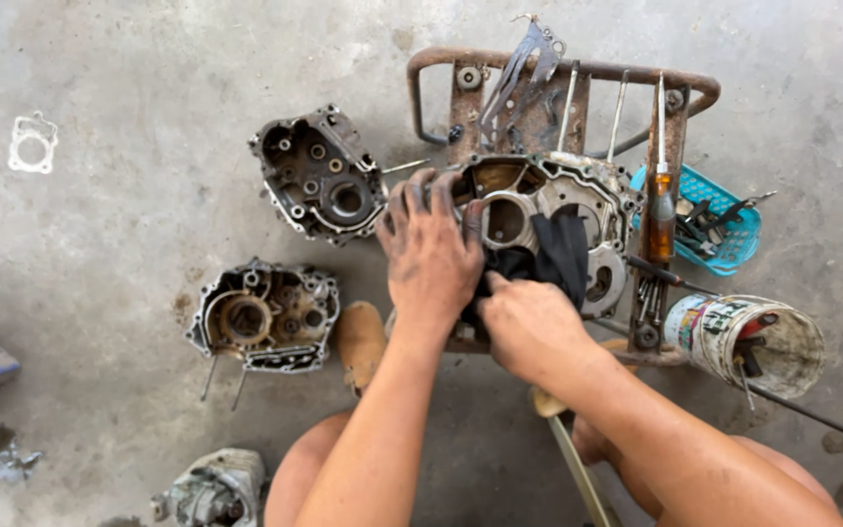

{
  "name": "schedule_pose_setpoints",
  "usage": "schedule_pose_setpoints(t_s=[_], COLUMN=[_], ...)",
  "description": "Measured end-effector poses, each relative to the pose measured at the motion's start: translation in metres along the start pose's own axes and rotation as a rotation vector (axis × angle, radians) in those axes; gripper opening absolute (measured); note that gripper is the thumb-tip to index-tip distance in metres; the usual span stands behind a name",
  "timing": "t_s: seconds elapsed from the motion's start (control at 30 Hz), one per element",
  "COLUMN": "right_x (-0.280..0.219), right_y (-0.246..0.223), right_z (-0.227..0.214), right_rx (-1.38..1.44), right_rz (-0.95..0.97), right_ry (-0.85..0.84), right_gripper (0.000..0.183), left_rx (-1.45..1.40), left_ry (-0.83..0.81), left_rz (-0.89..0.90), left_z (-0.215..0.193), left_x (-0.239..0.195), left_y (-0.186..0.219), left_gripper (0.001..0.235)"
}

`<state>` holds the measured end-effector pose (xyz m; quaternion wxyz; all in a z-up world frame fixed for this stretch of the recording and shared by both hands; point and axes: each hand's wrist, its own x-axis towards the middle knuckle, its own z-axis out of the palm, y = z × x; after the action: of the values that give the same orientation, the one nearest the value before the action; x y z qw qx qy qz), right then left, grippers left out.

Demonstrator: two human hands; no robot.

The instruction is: Disassembling and cleaning motorcycle engine components using a screwdriver and a cloth

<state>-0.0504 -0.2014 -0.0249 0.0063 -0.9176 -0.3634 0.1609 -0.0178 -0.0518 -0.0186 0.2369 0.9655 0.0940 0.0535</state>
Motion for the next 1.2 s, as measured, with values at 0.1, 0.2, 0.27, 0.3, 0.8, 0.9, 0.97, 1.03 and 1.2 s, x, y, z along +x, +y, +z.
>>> schedule_pose_setpoints(t_s=[0.1,0.2,0.27,0.3,0.8,0.9,0.97,1.03,1.2], right_x=[0.0,0.001,0.003,0.005,0.016,0.019,0.023,0.025,0.034], right_y=[-0.004,-0.01,-0.012,-0.014,0.011,0.009,0.014,0.021,0.03], right_z=[-0.011,0.024,0.014,0.009,-0.021,-0.041,-0.035,-0.032,-0.072], right_rx=[0.011,0.044,0.011,-0.024,0.313,0.331,0.406,0.48,0.554], right_rz=[0.108,0.076,0.046,0.013,0.048,0.048,0.064,0.085,0.22], right_ry=[0.041,-0.021,-0.034,-0.048,-0.445,-0.558,-0.546,-0.537,-0.523], right_gripper=[0.028,0.025,0.025,0.025,0.04,0.042,0.039,0.036,0.035], left_rx=[-0.044,-0.067,-0.053,-0.04,-0.055,-0.072,-0.064,-0.063,-0.11], left_ry=[-0.012,-0.022,-0.024,-0.024,-0.031,-0.034,-0.029,-0.028,-0.029], left_rz=[0.002,-0.032,-0.03,-0.03,-0.032,-0.039,-0.032,-0.024,-0.035], left_z=[0.002,-0.002,-0.002,-0.002,0.007,0.0,0.003,0.004,0.002], left_x=[0.001,0.0,0.0,0.0,0.001,0.001,0.002,0.002,0.002], left_y=[0.001,-0.001,-0.001,-0.002,-0.003,-0.001,-0.002,-0.001,0.001], left_gripper=[0.041,0.042,0.042,0.043,0.042,0.042,0.041,0.041,0.04])
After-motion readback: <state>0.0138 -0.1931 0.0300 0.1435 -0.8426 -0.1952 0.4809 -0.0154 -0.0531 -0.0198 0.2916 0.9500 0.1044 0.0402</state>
